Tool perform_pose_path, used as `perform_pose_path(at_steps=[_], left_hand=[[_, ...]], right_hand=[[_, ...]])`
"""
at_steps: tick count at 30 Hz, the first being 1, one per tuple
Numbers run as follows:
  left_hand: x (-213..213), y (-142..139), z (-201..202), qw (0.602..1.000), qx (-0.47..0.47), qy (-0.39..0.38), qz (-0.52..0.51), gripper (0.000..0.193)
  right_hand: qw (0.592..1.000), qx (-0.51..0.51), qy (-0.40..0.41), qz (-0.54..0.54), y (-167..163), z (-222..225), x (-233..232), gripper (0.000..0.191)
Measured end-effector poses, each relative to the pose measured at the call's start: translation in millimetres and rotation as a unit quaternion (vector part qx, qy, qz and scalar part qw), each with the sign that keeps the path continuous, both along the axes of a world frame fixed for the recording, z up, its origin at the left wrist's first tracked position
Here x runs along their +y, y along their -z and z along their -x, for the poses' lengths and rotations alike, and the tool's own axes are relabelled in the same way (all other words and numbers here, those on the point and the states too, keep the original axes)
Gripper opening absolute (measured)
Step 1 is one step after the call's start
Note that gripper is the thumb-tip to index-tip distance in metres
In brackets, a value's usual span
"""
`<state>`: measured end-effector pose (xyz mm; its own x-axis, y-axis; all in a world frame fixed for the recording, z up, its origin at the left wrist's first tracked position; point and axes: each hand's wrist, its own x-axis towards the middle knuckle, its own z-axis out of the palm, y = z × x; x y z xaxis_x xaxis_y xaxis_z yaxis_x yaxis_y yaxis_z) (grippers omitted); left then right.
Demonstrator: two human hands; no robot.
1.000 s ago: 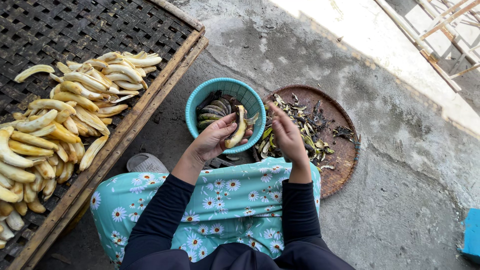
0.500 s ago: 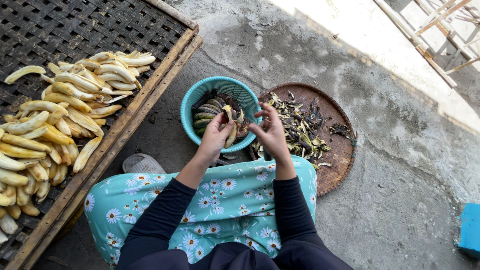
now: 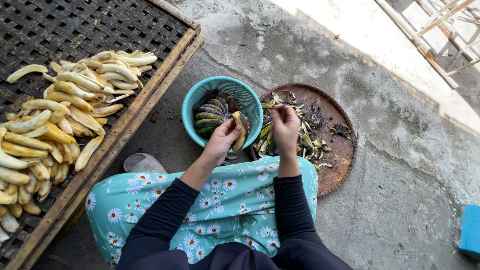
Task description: The person sits on the ground and peels bananas one at a time, using a knife to help remove the skins. Peeled bananas are placed on a slatted wooden tray beside them, and the peels are dropped onto a round woven tray.
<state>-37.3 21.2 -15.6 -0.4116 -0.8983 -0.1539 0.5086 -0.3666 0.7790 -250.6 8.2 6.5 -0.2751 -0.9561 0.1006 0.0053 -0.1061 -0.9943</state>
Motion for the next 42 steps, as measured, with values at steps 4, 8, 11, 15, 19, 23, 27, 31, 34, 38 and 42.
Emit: perform_pose_path(at_steps=[4,8,11,15,19,23,27,31,34,38,42], left_hand=[[0,-4,-4,0.996,0.012,-0.029,-0.084,0.037],[-1,-1,0,0.995,-0.019,-0.092,-0.013,0.035],[1,1,5,0.986,-0.09,-0.12,0.064,0.034],[9,-1,7,0.963,-0.199,-0.14,0.117,0.036],[14,-3,8,0.971,-0.158,-0.146,0.102,0.035],[17,3,16,0.969,-0.166,-0.158,0.091,0.035],[15,13,22,0.983,-0.072,-0.144,0.083,0.035],[10,19,19,0.988,0.084,-0.129,-0.032,0.033],[8,23,16,0.977,0.12,-0.168,-0.059,0.032],[9,30,16,0.971,0.141,-0.191,-0.042,0.029],[10,32,17,0.969,0.152,-0.187,-0.057,0.029]], right_hand=[[0.952,0.255,0.167,-0.026,15,58,-5,0.026],[0.915,0.365,0.171,0.031,14,75,-1,0.048],[0.984,0.128,0.067,-0.104,1,39,12,0.044],[0.99,0.057,-0.123,-0.035,-19,-31,21,0.039],[0.963,0.229,-0.11,0.085,-29,-62,22,0.017],[0.951,0.284,-0.072,0.103,-19,-63,18,0.011],[0.992,0.07,-0.1,-0.014,-7,-57,14,0.017],[0.977,-0.09,-0.162,-0.1,-9,-49,15,0.022],[0.981,0.049,-0.156,-0.101,-10,-54,21,0.021],[0.985,0.071,-0.157,-0.029,1,-63,21,0.018],[0.985,0.093,-0.135,-0.045,13,-61,18,0.016]])
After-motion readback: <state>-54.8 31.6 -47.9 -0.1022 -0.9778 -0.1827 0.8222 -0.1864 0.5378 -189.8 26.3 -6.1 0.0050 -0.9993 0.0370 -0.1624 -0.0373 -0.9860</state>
